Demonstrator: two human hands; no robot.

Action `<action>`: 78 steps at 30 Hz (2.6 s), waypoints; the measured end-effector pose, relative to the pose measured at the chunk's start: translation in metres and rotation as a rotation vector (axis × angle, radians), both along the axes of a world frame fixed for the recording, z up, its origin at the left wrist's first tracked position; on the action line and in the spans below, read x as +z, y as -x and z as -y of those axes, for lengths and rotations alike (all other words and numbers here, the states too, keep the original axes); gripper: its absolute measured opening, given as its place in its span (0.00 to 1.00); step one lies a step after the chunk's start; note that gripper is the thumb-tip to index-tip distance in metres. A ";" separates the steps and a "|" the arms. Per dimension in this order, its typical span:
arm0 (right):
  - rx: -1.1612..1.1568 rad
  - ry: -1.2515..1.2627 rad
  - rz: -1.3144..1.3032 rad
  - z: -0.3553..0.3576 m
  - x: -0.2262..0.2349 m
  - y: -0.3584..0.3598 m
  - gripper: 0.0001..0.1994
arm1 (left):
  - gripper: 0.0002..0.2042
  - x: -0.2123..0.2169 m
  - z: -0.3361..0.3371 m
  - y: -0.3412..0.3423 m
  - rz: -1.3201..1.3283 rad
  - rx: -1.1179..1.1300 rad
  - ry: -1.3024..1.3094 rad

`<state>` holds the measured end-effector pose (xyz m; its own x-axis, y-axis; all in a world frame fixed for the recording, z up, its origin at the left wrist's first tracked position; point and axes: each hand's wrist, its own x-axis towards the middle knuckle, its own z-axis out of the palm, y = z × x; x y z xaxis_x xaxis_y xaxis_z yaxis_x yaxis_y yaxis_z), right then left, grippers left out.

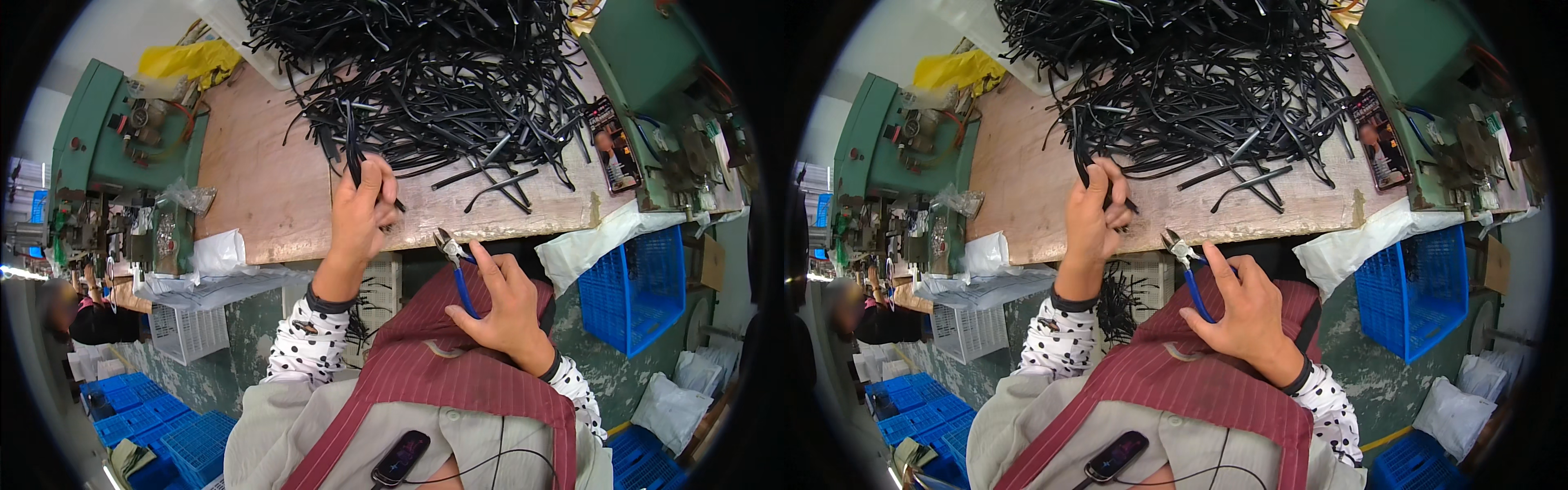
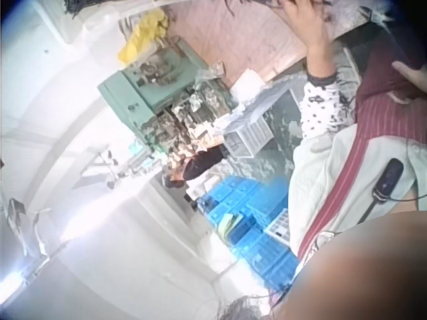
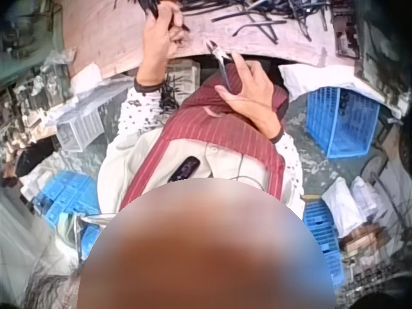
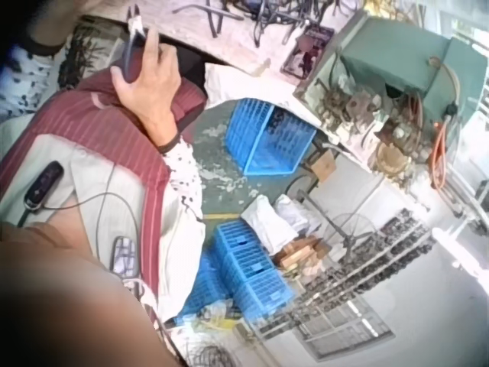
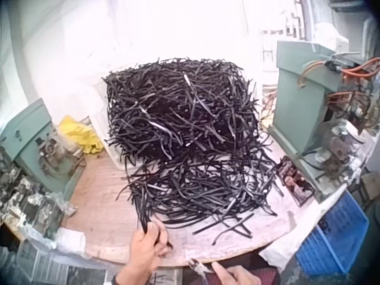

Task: The person repeatedly picks up black cables from a pile on a wooden table and cuts them with blue-handled pliers. Cut pieces are dropped back onto the table. The camera is head-mounted and shows the hands and work surface throughout.

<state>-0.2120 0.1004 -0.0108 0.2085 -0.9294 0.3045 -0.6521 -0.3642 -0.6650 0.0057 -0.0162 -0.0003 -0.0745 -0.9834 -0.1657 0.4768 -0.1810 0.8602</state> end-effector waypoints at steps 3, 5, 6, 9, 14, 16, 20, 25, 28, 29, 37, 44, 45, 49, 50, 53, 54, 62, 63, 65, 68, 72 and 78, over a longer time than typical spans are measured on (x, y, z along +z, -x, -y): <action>0.046 -0.027 0.006 0.002 0.010 -0.003 0.47 | 0.17 -0.009 -0.012 0.001 -0.418 -0.166 0.073; 0.071 -0.034 -0.001 0.002 0.013 -0.004 0.47 | 0.18 -0.009 -0.017 0.005 -0.476 -0.177 0.079; 0.082 -0.033 0.000 0.003 0.013 -0.004 0.48 | 0.18 -0.008 -0.020 0.007 -0.484 -0.182 0.103; 0.089 -0.041 0.009 0.002 0.013 -0.004 0.49 | 0.19 -0.006 -0.024 0.011 -0.406 -0.139 0.170; 0.086 -0.031 0.049 0.001 0.012 -0.004 0.49 | 0.18 -0.005 -0.031 0.017 -0.246 -0.064 0.287; 0.097 -0.042 0.052 0.002 0.012 -0.005 0.49 | 0.18 -0.004 -0.034 0.020 -0.217 -0.029 0.321; 0.100 -0.083 0.050 0.000 0.009 -0.006 0.49 | 0.18 0.000 -0.043 0.030 -0.089 0.115 0.309; 0.095 -0.068 0.066 -0.004 0.001 -0.010 0.48 | 0.18 0.003 -0.040 0.025 -0.070 0.069 0.152; 0.168 -0.198 0.144 -0.004 0.005 -0.006 0.46 | 0.18 0.004 -0.030 0.014 -0.158 -0.089 0.096; 0.205 -0.268 0.181 -0.003 0.009 -0.002 0.46 | 0.18 0.004 -0.028 0.012 -0.200 -0.147 0.086; 0.159 -0.052 -0.074 0.000 0.019 0.002 0.46 | 0.18 0.003 -0.023 0.006 -0.326 -0.329 -0.011; 0.174 0.018 -0.123 -0.002 0.014 0.000 0.47 | 0.18 -0.010 -0.021 -0.001 -0.400 -0.424 0.027; 0.171 -0.020 -0.099 -0.003 0.013 0.000 0.46 | 0.18 -0.012 -0.022 0.000 -0.415 -0.406 0.040; 0.121 -0.085 -0.058 -0.007 0.003 -0.003 0.44 | 0.18 -0.012 -0.035 0.013 -0.268 -0.076 0.004; 0.097 -0.080 -0.062 -0.008 0.000 -0.005 0.44 | 0.18 -0.010 -0.036 0.018 -0.212 -0.006 -0.023; -0.023 0.050 -0.142 -0.006 -0.008 -0.008 0.45 | 0.17 -0.026 -0.031 0.023 0.209 0.127 0.162; -0.047 0.059 -0.133 -0.005 -0.009 -0.008 0.46 | 0.16 -0.035 -0.021 0.022 0.418 0.175 0.268; -0.019 0.010 -0.060 -0.006 -0.008 -0.001 0.46 | 0.15 -0.067 0.079 0.053 1.290 0.118 0.377; -0.023 0.005 -0.064 -0.007 -0.007 0.001 0.47 | 0.15 -0.069 0.079 0.054 1.281 0.164 0.413; -0.033 0.012 -0.071 -0.007 -0.008 0.005 0.47 | 0.15 -0.071 0.075 0.051 1.262 0.259 0.483; -0.052 0.006 -0.086 -0.007 -0.010 0.012 0.47 | 0.13 -0.069 0.053 0.022 1.299 0.221 0.293; -0.021 -0.025 -0.083 -0.006 -0.016 0.009 0.48 | 0.12 -0.083 0.012 -0.015 0.477 0.150 0.071; 0.072 -0.054 0.000 -0.001 -0.003 -0.002 0.47 | 0.12 -0.017 -0.024 -0.011 -0.066 -0.070 -0.172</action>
